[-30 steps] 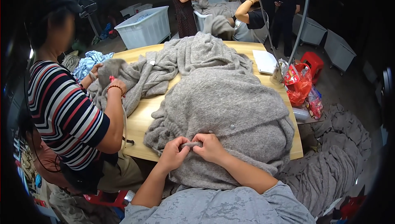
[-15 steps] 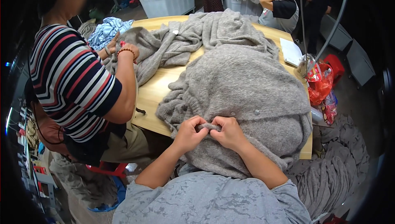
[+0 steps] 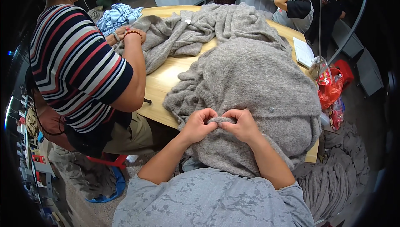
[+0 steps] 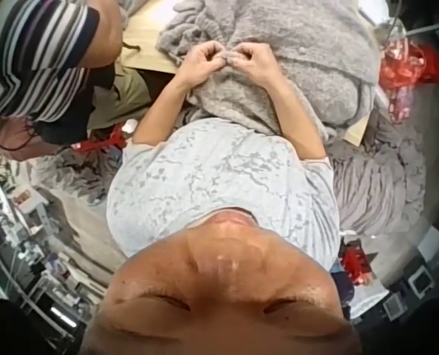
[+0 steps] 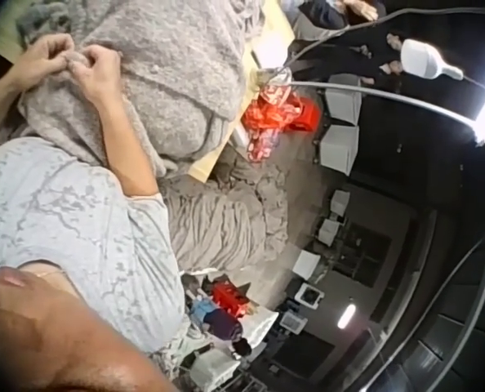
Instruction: Inspect and remove loose threads or lint from a gray sweater at a garment factory workstation.
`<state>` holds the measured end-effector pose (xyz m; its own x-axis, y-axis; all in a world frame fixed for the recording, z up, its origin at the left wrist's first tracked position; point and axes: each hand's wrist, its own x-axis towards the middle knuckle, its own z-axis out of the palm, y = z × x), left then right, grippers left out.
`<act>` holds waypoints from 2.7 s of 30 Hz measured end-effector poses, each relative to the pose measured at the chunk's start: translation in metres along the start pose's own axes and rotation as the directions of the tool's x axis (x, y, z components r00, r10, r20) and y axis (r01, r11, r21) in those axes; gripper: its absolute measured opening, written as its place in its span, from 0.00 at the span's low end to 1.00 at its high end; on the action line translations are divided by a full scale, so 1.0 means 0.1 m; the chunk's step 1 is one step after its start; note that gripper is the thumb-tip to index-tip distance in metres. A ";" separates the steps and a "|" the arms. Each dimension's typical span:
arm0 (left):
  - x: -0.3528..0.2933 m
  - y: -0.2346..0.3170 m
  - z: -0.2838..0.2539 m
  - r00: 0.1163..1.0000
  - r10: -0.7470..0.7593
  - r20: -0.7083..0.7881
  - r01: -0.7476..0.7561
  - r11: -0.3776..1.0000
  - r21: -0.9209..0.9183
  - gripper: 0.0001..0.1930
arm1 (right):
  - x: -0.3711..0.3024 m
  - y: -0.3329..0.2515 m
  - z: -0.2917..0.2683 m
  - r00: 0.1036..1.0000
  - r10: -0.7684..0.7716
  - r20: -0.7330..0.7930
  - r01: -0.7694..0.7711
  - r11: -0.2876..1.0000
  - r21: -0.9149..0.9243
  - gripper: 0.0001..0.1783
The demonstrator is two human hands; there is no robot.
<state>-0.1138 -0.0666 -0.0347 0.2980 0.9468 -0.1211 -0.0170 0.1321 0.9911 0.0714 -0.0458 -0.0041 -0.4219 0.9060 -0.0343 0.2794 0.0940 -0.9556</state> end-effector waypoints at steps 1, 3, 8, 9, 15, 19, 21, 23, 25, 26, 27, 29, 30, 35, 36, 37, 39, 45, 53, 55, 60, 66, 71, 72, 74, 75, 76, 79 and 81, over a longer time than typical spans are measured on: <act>-0.01 0.00 0.00 1.000 0.019 -0.008 -0.019 1.000 -0.004 0.05 | -0.01 0.00 0.01 1.000 -0.019 -0.019 0.018 0.996 -0.082 0.08; -0.02 0.02 -0.02 0.997 0.001 0.072 -0.007 0.996 0.084 0.04 | -0.03 0.00 0.01 0.999 -0.034 0.017 0.035 0.997 -0.062 0.08; -0.04 0.01 -0.09 0.976 -0.048 0.211 0.048 0.999 0.004 0.04 | -0.08 0.05 0.03 0.965 -0.258 0.055 0.263 0.924 -0.278 0.08; -0.04 0.00 -0.09 0.969 -0.046 0.241 0.047 0.999 0.002 0.04 | -0.09 0.07 0.05 0.960 -0.278 0.042 0.278 0.921 -0.273 0.08; -0.06 0.03 -0.03 0.981 0.009 0.193 -0.068 0.951 0.300 0.04 | -0.13 0.16 0.10 0.889 -0.445 0.106 0.419 0.698 -0.580 0.10; -0.11 0.12 0.00 0.972 0.039 0.231 -0.142 0.882 0.449 0.07 | -0.15 0.10 0.02 0.916 -0.388 0.101 0.391 0.810 -0.437 0.11; -0.15 0.17 -0.01 0.969 0.027 0.245 -0.140 0.879 0.456 0.08 | -0.19 0.01 -0.08 0.909 -0.407 0.088 0.411 0.841 -0.353 0.12; -0.18 0.20 -0.03 0.962 0.004 0.274 -0.135 0.876 0.463 0.08 | -0.24 -0.08 -0.21 0.929 -0.357 0.097 0.369 0.881 -0.298 0.11; -0.19 0.22 -0.02 0.938 0.131 0.321 -0.285 0.817 0.501 0.09 | -0.26 -0.16 -0.30 0.958 -0.286 0.005 0.278 0.928 -0.246 0.07; -0.21 0.23 0.00 0.929 0.178 0.324 -0.327 0.804 0.497 0.09 | -0.23 -0.17 -0.31 0.944 -0.326 -0.045 0.296 0.900 -0.320 0.06; -0.23 0.24 0.02 0.921 0.234 0.313 -0.382 0.705 0.598 0.09 | -0.20 -0.18 -0.33 0.929 -0.359 -0.086 0.301 0.873 -0.384 0.06; -0.25 0.25 0.07 0.903 0.291 0.317 -0.430 0.586 0.687 0.09 | -0.10 -0.16 -0.26 0.891 -0.447 -0.073 0.365 0.804 -0.469 0.06; -0.25 0.26 0.10 0.875 0.362 0.321 -0.473 0.495 0.729 0.08 | -0.05 -0.13 -0.23 0.857 -0.515 -0.032 0.416 0.726 -0.548 0.05; -0.17 0.26 0.20 0.773 0.559 0.301 -0.500 0.245 0.831 0.09 | 0.09 0.05 -0.10 0.892 -0.448 0.053 0.342 0.595 -0.727 0.04; -0.15 0.25 0.21 0.749 0.592 0.297 -0.498 0.207 0.842 0.09 | 0.09 0.07 -0.09 0.904 -0.426 0.047 0.326 0.613 -0.720 0.04; -0.12 0.24 0.22 0.723 0.621 0.302 -0.504 0.175 0.846 0.09 | 0.09 0.08 -0.10 0.915 -0.402 0.039 0.308 0.629 -0.714 0.05; -0.04 0.21 0.23 0.698 0.653 0.294 -0.501 0.151 0.852 0.09 | 0.11 0.10 -0.14 0.922 -0.385 0.040 0.297 0.637 -0.712 0.04; 0.15 0.15 0.28 0.616 0.761 0.202 -0.564 0.247 0.788 0.13 | 0.14 0.08 -0.26 0.981 0.185 0.059 -0.190 0.977 0.100 0.05; 0.19 0.18 0.35 0.665 0.739 0.110 -0.577 0.414 0.705 0.15 | 0.15 0.06 -0.33 0.925 0.321 0.202 -0.373 0.864 0.337 0.06; 0.17 0.17 0.32 0.665 0.735 0.131 -0.595 0.415 0.688 0.16 | 0.14 0.05 -0.32 0.941 0.273 0.200 -0.329 0.879 0.345 0.07; 0.14 0.13 0.26 0.720 0.686 0.105 -0.573 0.502 0.648 0.14 | -0.08 -0.01 -0.18 0.968 -0.243 -0.057 0.224 0.946 -0.234 0.11; 0.15 0.13 0.23 0.753 0.652 0.085 -0.576 0.591 0.565 0.13 | -0.24 -0.11 -0.20 0.945 -0.326 0.010 0.291 0.828 -0.479 0.16; 0.12 0.13 0.20 0.788 0.614 0.045 -0.538 0.651 0.536 0.12 | -0.20 -0.06 -0.17 0.936 -0.352 -0.018 0.307 0.841 -0.446 0.17; 0.12 0.13 0.19 0.797 0.600 0.062 -0.535 0.656 0.532 0.11 | -0.18 -0.04 -0.16 0.933 -0.357 -0.035 0.299 0.827 -0.477 0.16; 0.11 0.14 0.19 0.790 0.611 0.049 -0.537 0.652 0.536 0.11 | -0.17 -0.02 -0.13 0.918 -0.393 -0.059 0.320 0.820 -0.475 0.15; 0.11 0.14 0.19 0.782 0.620 0.061 -0.552 0.643 0.531 0.11 | -0.16 -0.02 -0.11 0.951 -0.299 -0.083 0.222 0.841 -0.494 0.14; 0.11 0.15 0.19 0.789 0.612 0.055 -0.541 0.648 0.536 0.11 | -0.16 -0.03 -0.11 0.926 -0.368 -0.080 0.288 0.829 -0.479 0.14; 0.10 0.15 0.19 0.801 0.599 0.023 -0.528 0.687 0.499 0.09 | -0.15 -0.08 -0.12 0.923 -0.356 -0.148 0.265 0.863 -0.429 0.10; 0.09 0.15 0.20 0.839 0.542 0.039 -0.501 0.743 0.445 0.08 | -0.15 -0.12 -0.16 0.974 -0.156 -0.161 0.101 0.946 -0.307 0.09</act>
<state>-0.0920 -0.0619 -0.0201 0.2780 0.8549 0.4381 0.2626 -0.5063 0.8214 0.0882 -0.0545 0.0123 -0.3156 0.9348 0.1631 0.4867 0.3070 -0.8179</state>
